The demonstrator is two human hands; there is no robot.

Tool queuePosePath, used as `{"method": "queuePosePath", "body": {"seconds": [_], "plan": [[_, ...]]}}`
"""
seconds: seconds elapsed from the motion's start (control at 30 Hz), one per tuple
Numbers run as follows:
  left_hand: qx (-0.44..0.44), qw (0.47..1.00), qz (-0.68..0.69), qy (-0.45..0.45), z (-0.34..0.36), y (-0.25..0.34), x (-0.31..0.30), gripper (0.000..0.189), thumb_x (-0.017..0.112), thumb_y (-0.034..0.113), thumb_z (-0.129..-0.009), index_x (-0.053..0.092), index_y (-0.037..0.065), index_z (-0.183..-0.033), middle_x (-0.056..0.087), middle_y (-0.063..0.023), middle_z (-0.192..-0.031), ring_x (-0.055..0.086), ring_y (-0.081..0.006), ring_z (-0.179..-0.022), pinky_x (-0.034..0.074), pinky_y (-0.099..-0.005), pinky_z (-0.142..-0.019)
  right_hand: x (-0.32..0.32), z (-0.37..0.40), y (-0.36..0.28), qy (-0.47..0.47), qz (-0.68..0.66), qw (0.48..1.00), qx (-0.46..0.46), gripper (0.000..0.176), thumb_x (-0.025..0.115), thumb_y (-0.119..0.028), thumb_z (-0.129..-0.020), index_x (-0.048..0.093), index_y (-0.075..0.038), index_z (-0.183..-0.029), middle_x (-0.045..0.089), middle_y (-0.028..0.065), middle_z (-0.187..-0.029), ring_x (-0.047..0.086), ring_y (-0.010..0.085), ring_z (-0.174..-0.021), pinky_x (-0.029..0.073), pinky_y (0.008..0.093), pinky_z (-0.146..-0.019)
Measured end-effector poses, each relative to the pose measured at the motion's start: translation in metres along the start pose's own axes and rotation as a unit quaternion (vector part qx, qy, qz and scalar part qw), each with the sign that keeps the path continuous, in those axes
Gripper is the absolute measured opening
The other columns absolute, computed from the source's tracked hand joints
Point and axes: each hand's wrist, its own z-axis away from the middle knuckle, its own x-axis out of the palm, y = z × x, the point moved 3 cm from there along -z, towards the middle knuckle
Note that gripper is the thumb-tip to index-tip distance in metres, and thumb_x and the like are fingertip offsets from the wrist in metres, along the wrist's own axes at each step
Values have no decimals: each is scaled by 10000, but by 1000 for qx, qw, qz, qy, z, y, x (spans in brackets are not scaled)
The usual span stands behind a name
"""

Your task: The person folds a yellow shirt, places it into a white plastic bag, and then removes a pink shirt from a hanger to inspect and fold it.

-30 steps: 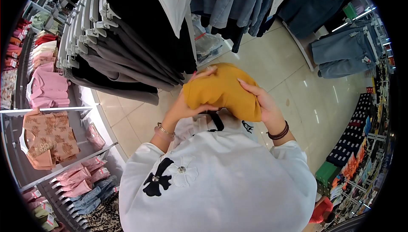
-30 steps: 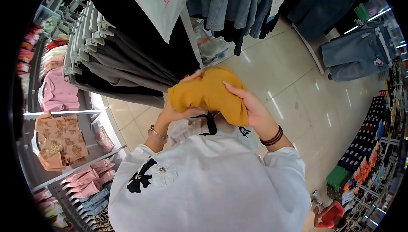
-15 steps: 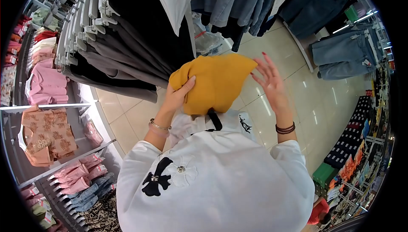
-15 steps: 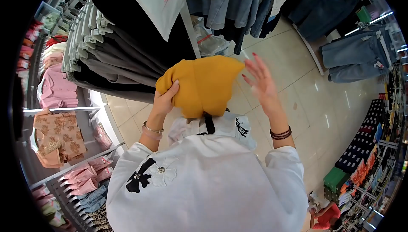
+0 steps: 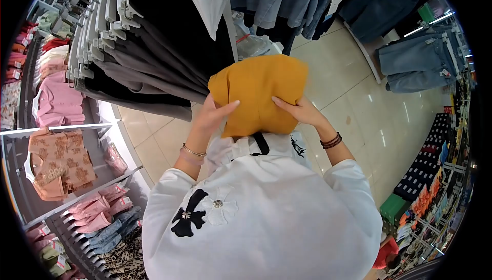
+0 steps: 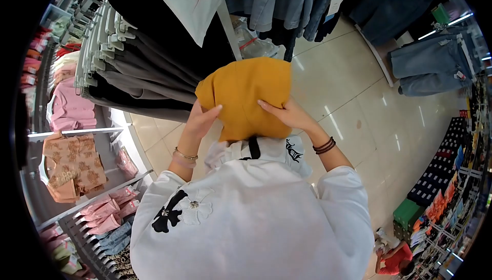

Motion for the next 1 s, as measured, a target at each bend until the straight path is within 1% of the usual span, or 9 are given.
{"method": "queuePosePath", "body": {"seconds": [0.07,0.17,0.27,0.37,0.53,0.73,0.83,0.93,1.0], "plan": [[7,995,-101,-7,-5,3,9,586,671,-13,-719,384,4,-1230,485,-61,-1181,468,-142,-1090,385,-283,-921,-3,-6,-18,10,95,995,-42,301,592,-221,-843,558,-8,-1054,597,78,-1016,532,109,-904,419,249,-797],[51,980,-191,-17,-10,-1,7,532,647,35,-764,379,-7,-1222,507,-73,-1150,480,-132,-1068,393,-270,-900,-14,-9,-17,-19,155,984,85,297,565,-199,-859,536,-12,-1088,591,94,-1031,525,104,-908,426,244,-770],[-7,941,-337,-25,-7,-9,-9,503,612,80,-807,354,-18,-1228,525,-97,-1124,495,-136,-1041,398,-271,-880,-19,-8,-14,-28,81,996,-19,317,570,-182,-862,513,1,-1114,574,39,-1065,535,112,-910,436,252,-774],[36,948,-315,6,0,-40,-17,486,582,99,-833,334,-19,-1234,535,-110,-1110,506,-146,-1021,404,-276,-863,-5,16,8,9,-154,980,123,393,560,-172,-866,447,-4,-1203,547,59,-1133,551,135,-972,459,266,-806],[-267,929,-257,4,17,-89,-29,736,661,238,-789,218,-44,-1305,456,-176,-1209,471,-192,-1099,383,-278,-914,17,73,71,15,-455,773,443,441,526,-227,-882,389,-27,-1250,503,127,-1207,534,230,-1065,465,351,-895],[-57,911,-409,-16,10,-96,-38,702,669,286,-775,283,-42,-1260,446,-203,-1216,464,-269,-1119,381,-317,-919,9,73,97,39,-553,722,415,396,503,-242,-892,424,-40,-1224,510,123,-1200,545,251,-1045,472,382,-875],[0,869,-480,118,5,-68,-23,574,650,277,-792,372,-6,-1207,478,-168,-1177,465,-250,-1109,387,-347,-908,-5,52,77,125,-549,731,385,367,504,-222,-890,443,-44,-1206,515,114,-1195,537,254,-1053,466,394,-879],[24,941,-295,162,1,-76,-19,454,607,282,-824,432,29,-1158,500,-130,-1137,475,-237,-1089,390,-364,-895,-16,27,53,167,-570,760,264,388,529,-215,-881,434,-35,-1212,509,101,-1202,526,239,-1065,438,369,-915],[-105,970,-136,174,0,-82,-1,431,566,296,-848,436,37,-1166,487,-120,-1179,457,-225,-1109,375,-390,-923,-17,14,29,199,-540,795,192,369,542,-198,-875,451,-38,-1195,528,90,-1168,529,218,-1048,447,350,-887]]}}
